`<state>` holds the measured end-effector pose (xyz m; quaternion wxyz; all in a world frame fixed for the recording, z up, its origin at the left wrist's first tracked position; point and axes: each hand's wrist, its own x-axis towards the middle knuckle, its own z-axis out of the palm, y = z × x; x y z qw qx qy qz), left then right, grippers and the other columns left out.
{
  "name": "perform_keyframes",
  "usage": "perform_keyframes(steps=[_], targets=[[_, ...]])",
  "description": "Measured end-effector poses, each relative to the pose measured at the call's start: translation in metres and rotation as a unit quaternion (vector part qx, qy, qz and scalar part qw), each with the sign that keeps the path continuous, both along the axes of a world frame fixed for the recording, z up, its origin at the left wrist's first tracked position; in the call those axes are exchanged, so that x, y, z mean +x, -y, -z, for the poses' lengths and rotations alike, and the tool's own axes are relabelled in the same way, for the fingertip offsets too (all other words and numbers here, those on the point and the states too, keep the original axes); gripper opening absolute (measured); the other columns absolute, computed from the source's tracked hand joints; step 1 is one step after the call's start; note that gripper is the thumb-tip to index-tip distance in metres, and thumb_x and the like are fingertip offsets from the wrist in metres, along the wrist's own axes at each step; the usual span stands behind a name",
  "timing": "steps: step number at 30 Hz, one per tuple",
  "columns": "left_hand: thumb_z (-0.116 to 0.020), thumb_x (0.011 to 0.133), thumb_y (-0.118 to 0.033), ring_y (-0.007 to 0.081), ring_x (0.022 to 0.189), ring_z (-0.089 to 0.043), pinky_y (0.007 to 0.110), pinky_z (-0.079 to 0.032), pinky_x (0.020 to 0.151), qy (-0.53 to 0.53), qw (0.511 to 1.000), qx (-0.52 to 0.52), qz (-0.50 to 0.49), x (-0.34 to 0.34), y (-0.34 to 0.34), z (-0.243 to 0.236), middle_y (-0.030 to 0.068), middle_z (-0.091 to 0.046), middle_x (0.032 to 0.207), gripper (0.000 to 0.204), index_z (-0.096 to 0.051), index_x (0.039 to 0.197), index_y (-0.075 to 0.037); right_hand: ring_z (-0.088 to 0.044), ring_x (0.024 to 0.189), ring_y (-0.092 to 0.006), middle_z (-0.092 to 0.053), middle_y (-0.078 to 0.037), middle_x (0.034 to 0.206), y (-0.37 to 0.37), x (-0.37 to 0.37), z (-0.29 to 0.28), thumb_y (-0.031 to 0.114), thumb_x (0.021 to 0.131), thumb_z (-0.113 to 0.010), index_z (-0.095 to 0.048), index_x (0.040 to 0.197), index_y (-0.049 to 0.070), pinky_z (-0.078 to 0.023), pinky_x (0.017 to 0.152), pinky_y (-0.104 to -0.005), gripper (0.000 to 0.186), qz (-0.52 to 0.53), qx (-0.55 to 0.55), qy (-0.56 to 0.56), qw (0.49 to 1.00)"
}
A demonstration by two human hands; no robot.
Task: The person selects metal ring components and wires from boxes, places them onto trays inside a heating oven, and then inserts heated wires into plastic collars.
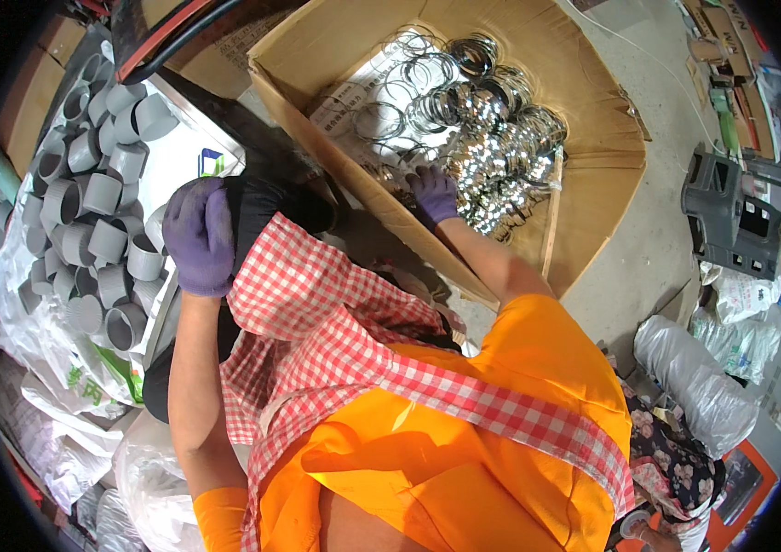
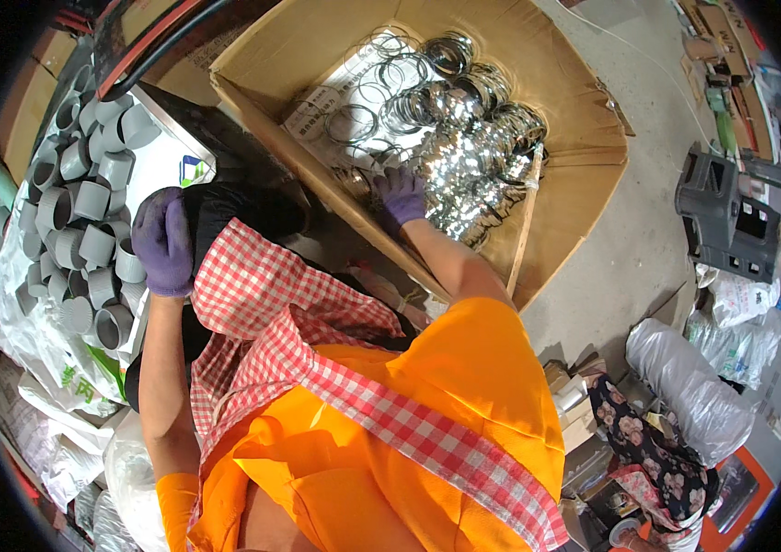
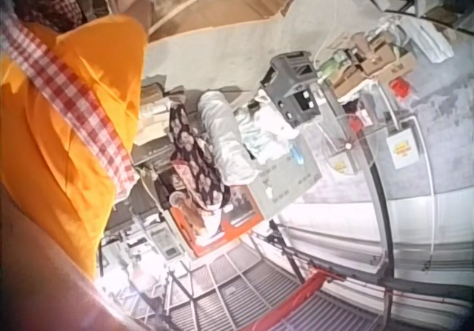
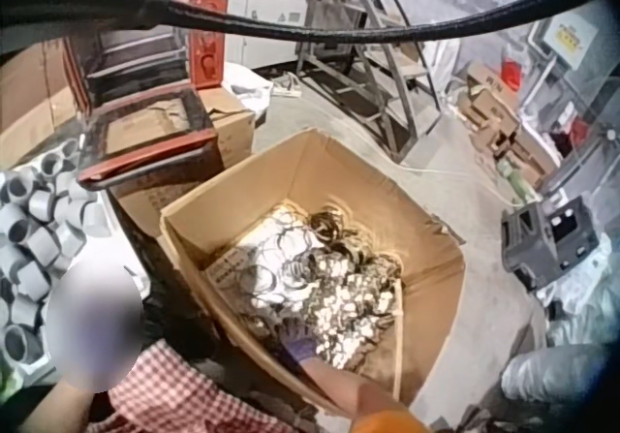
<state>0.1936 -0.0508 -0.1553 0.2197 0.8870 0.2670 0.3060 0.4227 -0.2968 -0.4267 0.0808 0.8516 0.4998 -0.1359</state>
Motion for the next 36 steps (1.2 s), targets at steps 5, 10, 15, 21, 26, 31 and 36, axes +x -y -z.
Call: perform_keyframes(steps=[5,10,15,21,26,31,36], targets=[[-0.053,0.078,-0.002,0.0319,0.077,-0.058,0.035,-0.046,0.071,-0.004,1.000,-0.013,-0.006,-0.002,0.000,0.000,0.0178,-0.061,0.083,0.012,-0.060,0.087,0.003,-0.025,0.132,-0.0292,-0.031,-0.007,0.141,-0.039,0.014,-0.030,0.030,0.084,-0.049,-0.030,0.136,0.017,-0.023,0.104,-0.0448,0.057,-0.019,0.004,-0.006,1.000],[-0.054,0.078,-0.003,0.0319,0.075,-0.058,0.035,-0.046,0.071,-0.013,1.000,-0.019,-0.007,-0.001,0.002,-0.004,0.0174,-0.061,0.083,0.012,-0.061,0.086,0.002,-0.041,0.124,-0.0305,-0.043,-0.015,0.133,-0.081,0.022,-0.033,0.061,0.066,-0.063,-0.028,0.136,0.007,-0.030,0.101,-0.0448,0.095,0.044,-0.129,-0.097,0.986],[-0.055,0.077,-0.005,0.0331,0.075,-0.058,0.036,-0.046,0.070,-0.020,1.000,-0.014,0.003,0.005,0.000,-0.006,0.0175,-0.061,0.082,0.012,-0.061,0.085,0.002,-0.054,0.108,-0.0305,-0.052,-0.023,0.121,-0.094,0.035,0.009,0.043,0.070,-0.064,-0.049,0.121,0.000,-0.043,0.091,-0.0366,0.068,0.059,-0.154,-0.369,0.915],[-0.055,0.076,-0.003,0.0332,0.075,-0.058,0.036,-0.046,0.070,-0.034,0.999,-0.033,0.011,0.002,-0.003,-0.008,0.0176,-0.061,0.082,0.013,-0.060,0.086,0.002,-0.055,0.105,-0.0328,-0.055,-0.024,0.115,-0.086,0.038,-0.019,0.038,0.074,-0.063,-0.051,0.116,-0.006,-0.045,0.085,-0.0375,0.063,0.122,-0.058,-0.450,0.883],[-0.055,0.075,-0.003,0.0332,0.076,-0.058,0.037,-0.046,0.070,-0.039,0.998,-0.048,0.013,-0.001,-0.005,-0.008,0.0172,-0.061,0.082,0.013,-0.060,0.086,0.002,-0.051,0.107,-0.0378,-0.050,-0.025,0.121,-0.070,0.042,-0.037,0.034,0.084,-0.054,-0.057,0.116,0.017,-0.043,0.090,-0.0349,0.036,0.039,-0.038,-0.431,0.901],[-0.054,0.074,-0.002,0.0332,0.077,-0.058,0.037,-0.046,0.071,-0.045,0.998,-0.033,0.014,-0.002,-0.009,-0.005,0.0168,-0.061,0.083,0.014,-0.059,0.086,0.001,-0.051,0.110,-0.0283,-0.050,-0.022,0.125,-0.077,0.037,-0.049,0.034,0.075,-0.067,-0.054,0.116,-0.004,-0.041,0.092,-0.0331,0.057,0.245,-0.050,-0.515,0.820],[-0.053,0.073,-0.002,0.0336,0.078,-0.058,0.037,-0.046,0.072,-0.041,0.998,-0.049,0.007,-0.005,-0.012,-0.003,0.0167,-0.061,0.083,0.014,-0.059,0.086,0.001,-0.058,0.091,-0.0221,-0.062,-0.014,0.100,-0.075,0.047,-0.050,0.035,0.071,-0.072,-0.057,0.107,-0.004,-0.045,0.080,-0.0297,0.055,0.203,0.013,-0.579,0.789]])
